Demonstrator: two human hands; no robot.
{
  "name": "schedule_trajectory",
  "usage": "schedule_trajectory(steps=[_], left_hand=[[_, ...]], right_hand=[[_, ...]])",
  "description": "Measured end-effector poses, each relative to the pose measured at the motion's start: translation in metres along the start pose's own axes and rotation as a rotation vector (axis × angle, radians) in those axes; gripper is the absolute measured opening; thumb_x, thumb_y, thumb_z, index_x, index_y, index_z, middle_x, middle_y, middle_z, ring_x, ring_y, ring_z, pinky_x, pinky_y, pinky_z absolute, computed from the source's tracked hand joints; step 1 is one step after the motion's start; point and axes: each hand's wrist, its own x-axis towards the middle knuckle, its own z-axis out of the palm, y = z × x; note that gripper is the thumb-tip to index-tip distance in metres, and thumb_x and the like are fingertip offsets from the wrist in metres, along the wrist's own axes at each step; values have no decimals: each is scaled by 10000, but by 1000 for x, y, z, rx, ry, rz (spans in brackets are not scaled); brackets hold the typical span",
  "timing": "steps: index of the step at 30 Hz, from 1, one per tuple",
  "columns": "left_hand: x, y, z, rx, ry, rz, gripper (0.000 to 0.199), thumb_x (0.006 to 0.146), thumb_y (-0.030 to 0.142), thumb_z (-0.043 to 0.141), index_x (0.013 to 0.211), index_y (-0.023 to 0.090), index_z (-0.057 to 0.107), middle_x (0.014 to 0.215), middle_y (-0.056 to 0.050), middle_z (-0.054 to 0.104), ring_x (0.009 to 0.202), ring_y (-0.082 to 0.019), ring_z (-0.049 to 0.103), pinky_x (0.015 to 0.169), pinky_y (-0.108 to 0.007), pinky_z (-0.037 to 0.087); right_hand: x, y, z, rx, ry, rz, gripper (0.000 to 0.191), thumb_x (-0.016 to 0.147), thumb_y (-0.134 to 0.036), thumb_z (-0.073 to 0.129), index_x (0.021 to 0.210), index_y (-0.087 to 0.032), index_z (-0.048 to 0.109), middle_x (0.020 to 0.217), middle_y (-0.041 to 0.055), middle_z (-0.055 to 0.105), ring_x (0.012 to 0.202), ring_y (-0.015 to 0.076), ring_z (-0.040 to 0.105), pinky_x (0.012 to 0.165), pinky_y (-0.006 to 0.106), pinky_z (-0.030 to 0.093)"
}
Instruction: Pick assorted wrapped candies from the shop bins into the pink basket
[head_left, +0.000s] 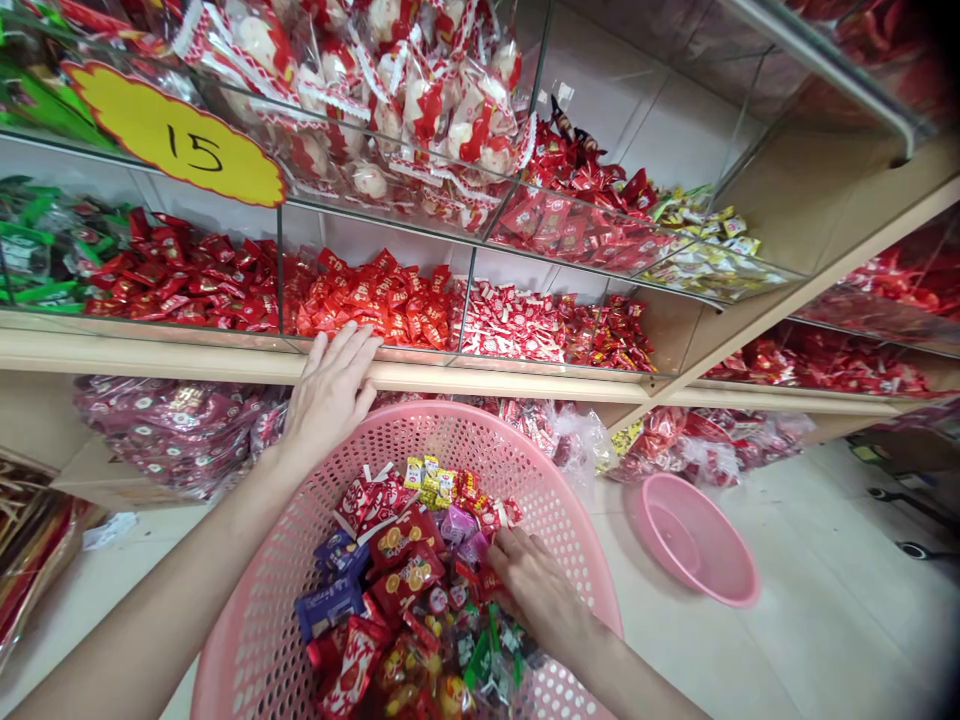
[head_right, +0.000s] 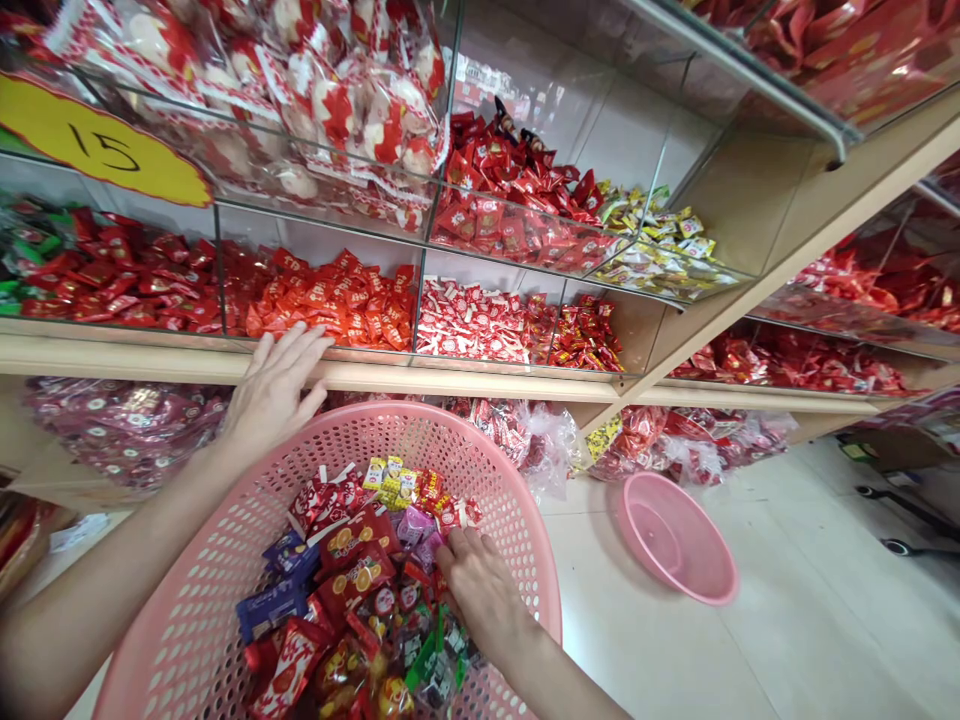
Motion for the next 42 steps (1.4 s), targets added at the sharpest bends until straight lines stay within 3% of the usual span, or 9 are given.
schedule_trajectory(steps=[25, 37, 42], left_hand=[[1, -3, -1, 17, -25, 31, 539, 884, 198, 421, 1419, 142, 382, 1477, -136, 406, 1411, -276, 281, 1169, -535, 193], [1, -2, -1, 34, -29, 24, 533, 887, 195, 415, 1415, 136, 388, 1474, -138, 409, 1408, -276, 286, 1164, -534, 203], [1, -1, -2, 34, -30, 19, 536, 887, 197, 421, 1419, 148, 381, 1471, -137, 414, 1405, -278, 293, 1159, -541, 210]], right_hand=[[4, 1, 13, -78, 37, 4, 342, 759, -294, 727, 1051, -178, 593, 1080, 76, 627, 1007, 273, 585, 807, 390, 484], [1, -2, -5, -23, -36, 34, 254, 816, -223, 649, 1063, -182, 603, 1125, 87, 616, 1044, 277, 578, 845, 385, 483], [4, -2, -1, 28, -24, 42, 165, 874, -184, 540, 1010, -198, 632, 1082, 85, 638, 1015, 246, 594, 808, 330, 453]])
